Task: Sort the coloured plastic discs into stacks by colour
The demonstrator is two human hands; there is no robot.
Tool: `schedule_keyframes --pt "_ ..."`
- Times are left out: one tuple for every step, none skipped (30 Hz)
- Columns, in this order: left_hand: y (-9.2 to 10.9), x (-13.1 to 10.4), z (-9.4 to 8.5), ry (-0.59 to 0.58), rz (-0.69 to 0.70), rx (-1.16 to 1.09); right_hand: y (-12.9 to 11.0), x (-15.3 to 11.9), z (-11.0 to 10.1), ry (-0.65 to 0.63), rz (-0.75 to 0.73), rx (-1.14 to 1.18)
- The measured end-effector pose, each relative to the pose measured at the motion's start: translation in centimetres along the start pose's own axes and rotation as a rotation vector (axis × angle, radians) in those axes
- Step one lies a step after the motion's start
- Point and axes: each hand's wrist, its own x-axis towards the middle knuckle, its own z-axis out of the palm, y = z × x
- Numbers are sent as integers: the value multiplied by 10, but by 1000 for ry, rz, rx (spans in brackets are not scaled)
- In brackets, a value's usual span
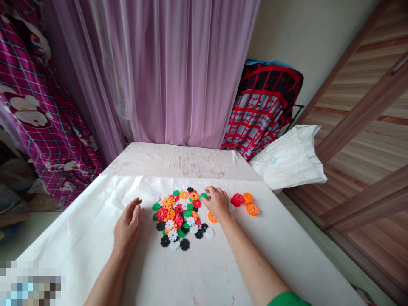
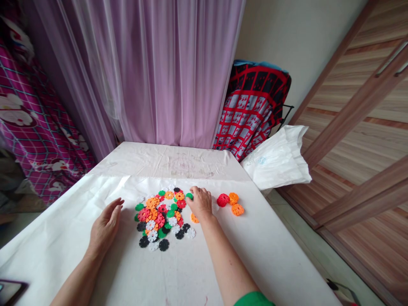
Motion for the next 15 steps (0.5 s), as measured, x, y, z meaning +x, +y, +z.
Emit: schedule_keyframes --pt "1 0 0 4 3 -2 0 -1 0 5 -6 -4" --pt "1 0 0 7 6 -3 0 -2 -1 12 -10 -7" --pt "2 0 0 8 9 -1 0 -4 -2 22 -15 -8" --pt "2 0 0 9 9 4 -1 -7 -4 32 -21 -6" --pt "3 0 0 8 8 12 -2 -11 -5 40 -31 -1" --pt "3 0 0 5 6 22 -4 -14 -5 45 -42 6" --pt "3 0 0 3 6 32 -7 -18 -5 43 -54 13" --pt "3 0 0 0 7 38 -10 -21 -5 33 -68 19" --pt "3 0 1 -2 10 41 -13 -23 -4 16 -86 22" --pt "2 0 1 -3 14 39 -17 -25 -3 -5 -112 23" --pt "1 0 2 -2 19 36 -21 -25 -2 -28 -144 20" --pt "1 0 2 1 23 30 -25 -24 -1 -53 -181 13" --pt "0 0 2 5 27 24 -28 -22 1 -75 -215 -1" --pt "1 0 2 8 30 18 -30 -19 2 -95 -236 -23" --pt "1 -1 2 11 31 13 -32 -15 3 -114 -244 -51"
